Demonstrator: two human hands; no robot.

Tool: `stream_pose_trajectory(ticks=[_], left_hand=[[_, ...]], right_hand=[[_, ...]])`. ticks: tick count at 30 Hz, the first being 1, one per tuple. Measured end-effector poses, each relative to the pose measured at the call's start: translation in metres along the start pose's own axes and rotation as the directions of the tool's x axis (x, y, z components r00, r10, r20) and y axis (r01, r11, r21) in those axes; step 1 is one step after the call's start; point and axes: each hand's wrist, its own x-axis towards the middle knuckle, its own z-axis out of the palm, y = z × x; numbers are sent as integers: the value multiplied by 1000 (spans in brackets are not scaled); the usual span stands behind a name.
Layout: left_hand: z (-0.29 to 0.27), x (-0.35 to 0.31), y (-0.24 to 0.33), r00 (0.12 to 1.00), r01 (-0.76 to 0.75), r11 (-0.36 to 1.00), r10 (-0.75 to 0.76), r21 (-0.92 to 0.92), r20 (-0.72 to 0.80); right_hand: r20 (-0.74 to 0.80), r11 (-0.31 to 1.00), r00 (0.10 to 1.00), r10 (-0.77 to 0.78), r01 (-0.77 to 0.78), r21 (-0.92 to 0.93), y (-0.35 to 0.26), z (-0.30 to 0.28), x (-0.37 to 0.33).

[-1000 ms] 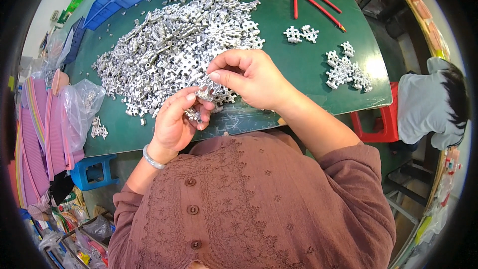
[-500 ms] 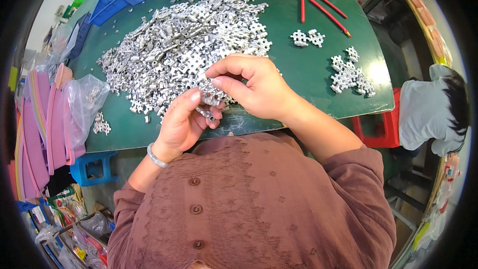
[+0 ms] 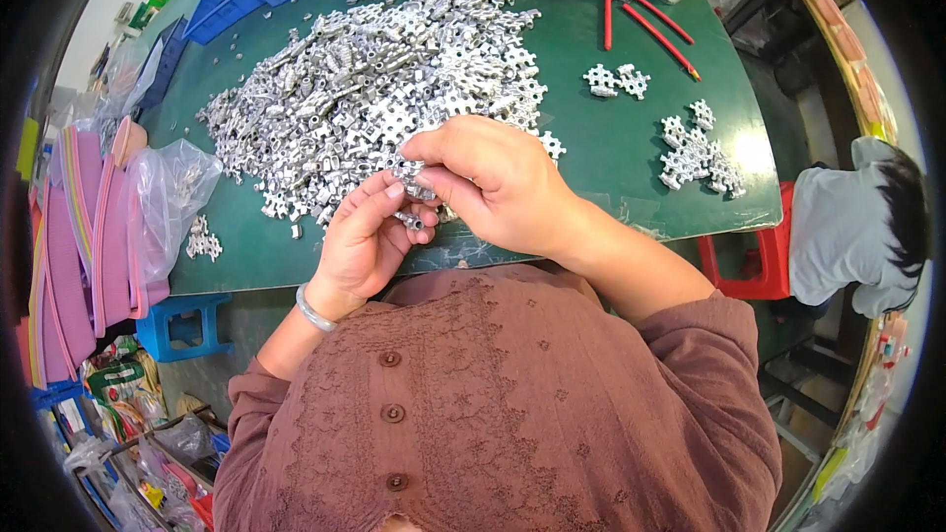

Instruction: The person assembles small white plastic connector pieces by pressing them together by hand, then places several of the assembled items into a clear plastic bag and picks up more unassembled parts from a pile on the workbench.

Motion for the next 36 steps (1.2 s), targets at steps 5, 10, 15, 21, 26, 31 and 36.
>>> stream_pose_trajectory(ticks=[5,10,15,21,26,31,36], left_hand=[[5,-2,1,999,-19,997,21,69,-37],[4,-4,0,998,-28,999,30,40,-48],[8,-6,3,997,-23,999,27,46,-75],[9,-6,3,995,-49,997,55,66,-83],[8,-6,3,996,-56,993,64,106,-67],[11,-5,1,997,-48,993,54,109,-58],[16,-3,-1,998,8,986,2,166,-60]], right_hand=[[-2,1000,1000,6,-6,-6,-1,0,-1],[3,998,998,67,-67,5,-1,-1,-1],[-5,980,987,163,-161,116,2,0,-3],[-25,991,996,91,-88,99,4,1,-2],[-20,993,997,69,-67,98,4,-1,-1],[-42,995,998,45,-41,90,4,-4,-2],[-9,995,998,62,-61,73,2,-16,-8]])
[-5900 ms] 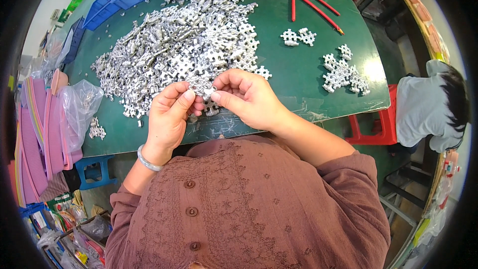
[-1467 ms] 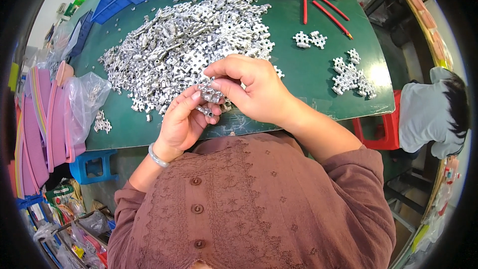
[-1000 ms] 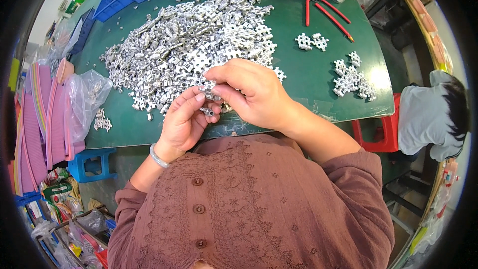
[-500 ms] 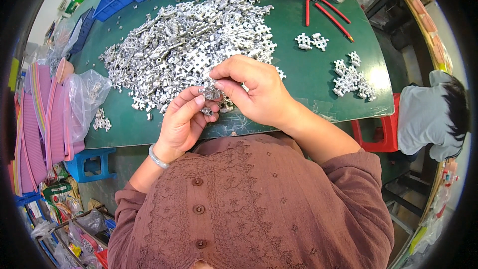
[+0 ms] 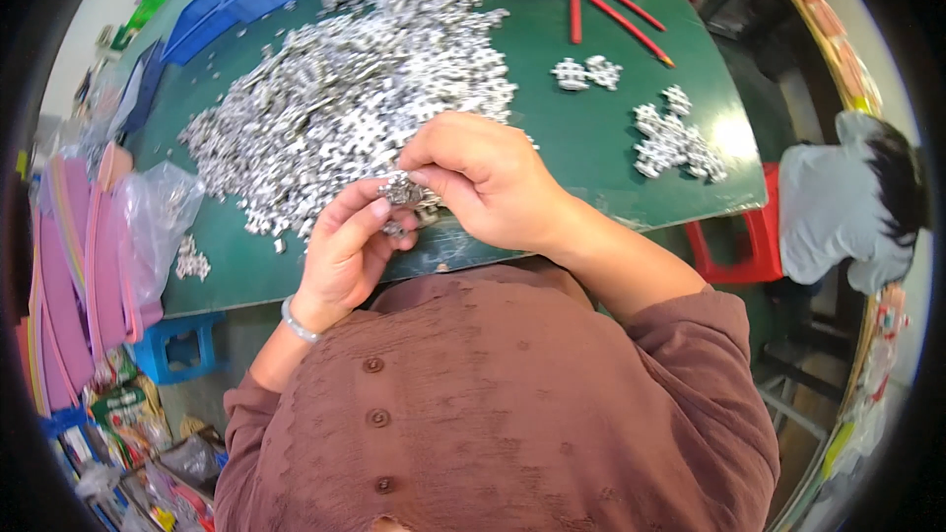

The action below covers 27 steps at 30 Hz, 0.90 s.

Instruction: The person assembles small white plastic connector pieces by pressing them together by hand, then places several of the assembled items into a clear plastic bag and picks up more unassembled parts from a pile on the workbench.

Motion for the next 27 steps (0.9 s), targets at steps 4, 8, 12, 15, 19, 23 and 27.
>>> stream_pose_trajectory(ticks=[4,8,12,15,19,23,27], left_hand=[[4,-2,10,997,12,985,2,171,-80],[-7,-7,19,991,-6,977,35,214,-131],[-16,-17,34,987,-37,969,74,245,-142],[-20,-23,44,977,-105,962,147,251,-154],[-32,-39,66,961,-161,960,205,231,-185],[-56,-61,98,803,-296,825,488,482,-342],[-112,-83,153,438,-409,429,867,805,-239]], right_hand=[[-33,971,970,241,-240,21,6,-40,-15],[-62,764,783,619,-619,-181,20,-108,-39],[-226,666,771,596,-631,-397,45,-150,-74],[-319,606,824,468,-562,-563,58,-156,-83],[-321,585,834,448,-545,-600,57,-162,-90],[-308,697,866,394,-500,-513,59,-145,-75],[-303,720,853,426,-522,-458,43,-123,-57]])
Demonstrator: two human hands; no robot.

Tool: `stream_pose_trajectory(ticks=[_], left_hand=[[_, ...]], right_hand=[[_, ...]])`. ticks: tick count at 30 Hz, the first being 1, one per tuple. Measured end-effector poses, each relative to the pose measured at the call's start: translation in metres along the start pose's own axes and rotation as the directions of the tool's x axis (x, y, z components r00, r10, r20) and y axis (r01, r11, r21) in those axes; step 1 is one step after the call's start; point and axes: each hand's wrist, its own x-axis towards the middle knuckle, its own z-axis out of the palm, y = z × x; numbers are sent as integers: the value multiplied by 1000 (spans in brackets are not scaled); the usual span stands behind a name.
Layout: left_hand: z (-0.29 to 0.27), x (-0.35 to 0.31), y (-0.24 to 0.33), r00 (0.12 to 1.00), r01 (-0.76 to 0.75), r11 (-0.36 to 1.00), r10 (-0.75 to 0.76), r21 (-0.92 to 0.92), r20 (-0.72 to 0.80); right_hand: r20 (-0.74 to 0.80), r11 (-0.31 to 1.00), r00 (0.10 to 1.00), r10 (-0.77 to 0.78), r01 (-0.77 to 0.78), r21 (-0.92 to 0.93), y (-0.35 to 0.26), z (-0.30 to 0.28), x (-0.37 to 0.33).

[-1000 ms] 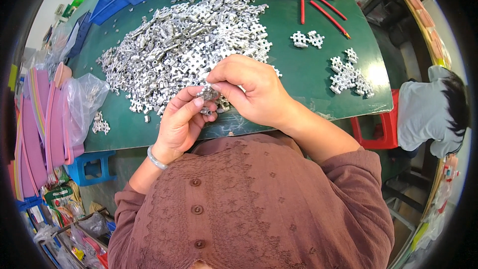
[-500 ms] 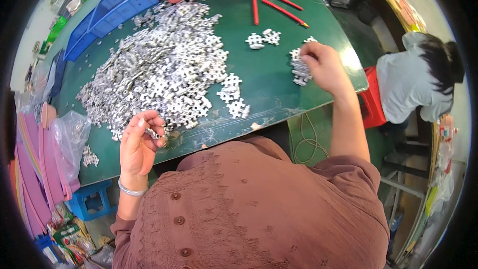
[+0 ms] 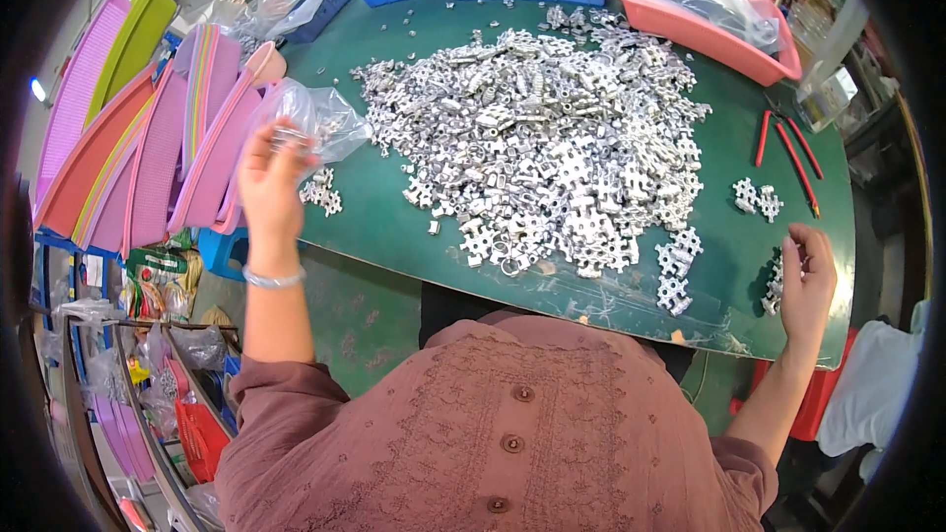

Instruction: The person assembles small white plastic connector pieces by pressing them together by hand, then places several of the assembled items into a clear plastic bag and picks up more unassembled parts from a pile on the workbench.

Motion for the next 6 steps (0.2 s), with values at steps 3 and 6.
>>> stream_pose_trajectory(ticks=[3,6], left_hand=[[-65,47,-18,974,-11,978,58,210,-218],[-104,75,-44,972,228,914,-191,335,-140]], right_hand=[[15,997,997,-72,72,-14,-22,4,9],[42,984,983,-177,178,-13,-37,16,13]])
